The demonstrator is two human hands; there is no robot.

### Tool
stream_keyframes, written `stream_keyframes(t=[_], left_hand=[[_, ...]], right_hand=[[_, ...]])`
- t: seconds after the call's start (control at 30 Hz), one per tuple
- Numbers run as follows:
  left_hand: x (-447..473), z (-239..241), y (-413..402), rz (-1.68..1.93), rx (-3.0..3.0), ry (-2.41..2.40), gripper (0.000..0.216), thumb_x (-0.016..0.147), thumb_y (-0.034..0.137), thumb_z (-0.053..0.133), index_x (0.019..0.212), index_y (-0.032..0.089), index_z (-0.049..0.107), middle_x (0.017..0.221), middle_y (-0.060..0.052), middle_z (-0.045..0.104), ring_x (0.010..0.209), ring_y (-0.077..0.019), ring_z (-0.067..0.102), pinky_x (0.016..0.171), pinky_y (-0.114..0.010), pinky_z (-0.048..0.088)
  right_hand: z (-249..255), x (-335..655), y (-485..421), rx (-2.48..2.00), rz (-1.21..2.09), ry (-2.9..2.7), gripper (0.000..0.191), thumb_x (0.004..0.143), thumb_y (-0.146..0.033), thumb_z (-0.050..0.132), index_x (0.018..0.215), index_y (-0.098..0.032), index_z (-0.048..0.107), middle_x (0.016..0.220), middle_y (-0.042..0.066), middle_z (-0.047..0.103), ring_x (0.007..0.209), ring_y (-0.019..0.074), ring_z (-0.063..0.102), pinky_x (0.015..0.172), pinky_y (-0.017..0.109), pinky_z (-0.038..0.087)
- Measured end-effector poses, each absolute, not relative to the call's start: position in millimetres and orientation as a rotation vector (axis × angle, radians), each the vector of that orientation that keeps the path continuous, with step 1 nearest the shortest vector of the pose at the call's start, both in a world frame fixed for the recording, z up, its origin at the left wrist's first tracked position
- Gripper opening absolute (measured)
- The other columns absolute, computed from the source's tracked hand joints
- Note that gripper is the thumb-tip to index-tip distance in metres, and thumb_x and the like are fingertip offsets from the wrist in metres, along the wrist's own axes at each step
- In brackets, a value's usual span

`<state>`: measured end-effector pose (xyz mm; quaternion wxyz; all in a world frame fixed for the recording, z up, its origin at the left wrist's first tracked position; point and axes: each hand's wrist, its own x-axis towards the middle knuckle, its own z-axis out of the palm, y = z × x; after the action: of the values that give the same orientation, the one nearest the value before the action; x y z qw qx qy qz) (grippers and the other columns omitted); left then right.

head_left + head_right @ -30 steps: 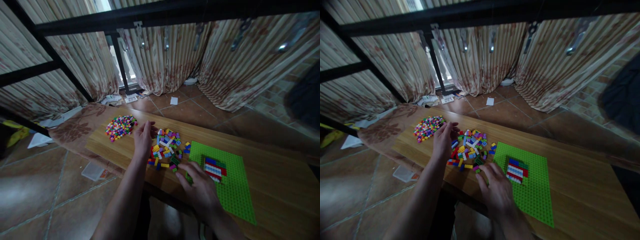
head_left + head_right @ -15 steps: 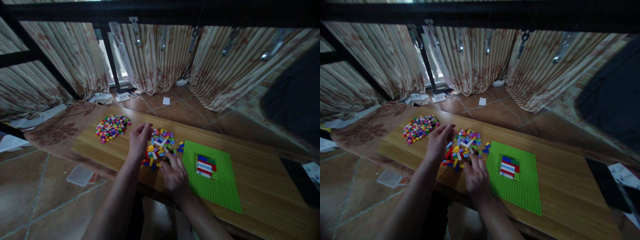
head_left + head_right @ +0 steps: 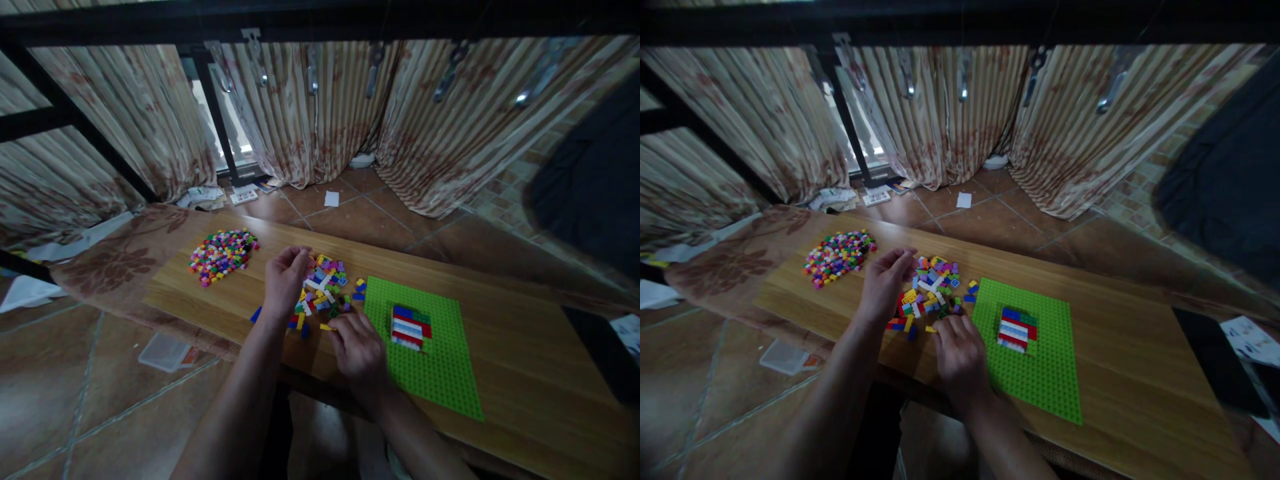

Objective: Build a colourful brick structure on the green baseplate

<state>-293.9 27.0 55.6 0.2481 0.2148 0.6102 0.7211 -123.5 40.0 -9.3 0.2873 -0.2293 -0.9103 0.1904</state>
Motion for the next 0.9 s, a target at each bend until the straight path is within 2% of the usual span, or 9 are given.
stream_keyframes(t=[0.23, 0.6, 0.73, 0.9], left_hand=[[-304.6, 56.4, 22.2, 2.016, 0.558, 1.674, 0.021, 0.073, 0.033, 0.066, 0.081, 0.013, 0.067, 0.061, 0.001, 0.061, 0.049, -0.0063, 0.049, 0.049, -0.018, 0.036], [-322.8, 61.7, 10.2, 2.215, 0.372, 1.584, 0.021, 0.071, 0.032, 0.068, 0.081, 0.014, 0.067, 0.065, 0.001, 0.062, 0.051, -0.0056, 0.051, 0.051, -0.018, 0.037], [-327.9, 62.7, 6.0, 2.252, 0.323, 1.535, 0.02, 0.07, 0.03, 0.067, 0.082, 0.014, 0.067, 0.065, 0.002, 0.06, 0.051, -0.0056, 0.051, 0.051, -0.018, 0.038], [-335.4, 65.4, 0.1, 2.314, 0.274, 1.527, 0.02, 0.07, 0.03, 0.067, 0.082, 0.014, 0.067, 0.064, 0.002, 0.06, 0.052, -0.0056, 0.051, 0.05, -0.017, 0.038]], right_hand=[[-9.5, -116.9, 43.7, -0.593, 0.568, -2.37, 0.016, 0.094, -0.019, 0.048, 0.087, -0.02, 0.063, 0.085, 0.005, 0.066, 0.084, 0.0198, 0.057, 0.077, 0.032, 0.044], [-18.0, -123.7, 39.2, -0.505, 0.455, -2.351, 0.01, 0.09, -0.014, 0.055, 0.091, -0.018, 0.065, 0.088, 0.006, 0.067, 0.085, 0.0202, 0.06, 0.079, 0.035, 0.047], [-17.3, -124.5, 36.3, -0.487, 0.384, -2.306, 0.011, 0.089, -0.013, 0.057, 0.096, -0.017, 0.065, 0.095, 0.008, 0.067, 0.09, 0.0204, 0.059, 0.083, 0.035, 0.048], [-15.6, -128.4, 24.2, -0.412, 0.394, -2.326, 0.014, 0.09, -0.012, 0.056, 0.098, -0.016, 0.066, 0.095, 0.009, 0.066, 0.088, 0.0197, 0.059, 0.081, 0.034, 0.048]])
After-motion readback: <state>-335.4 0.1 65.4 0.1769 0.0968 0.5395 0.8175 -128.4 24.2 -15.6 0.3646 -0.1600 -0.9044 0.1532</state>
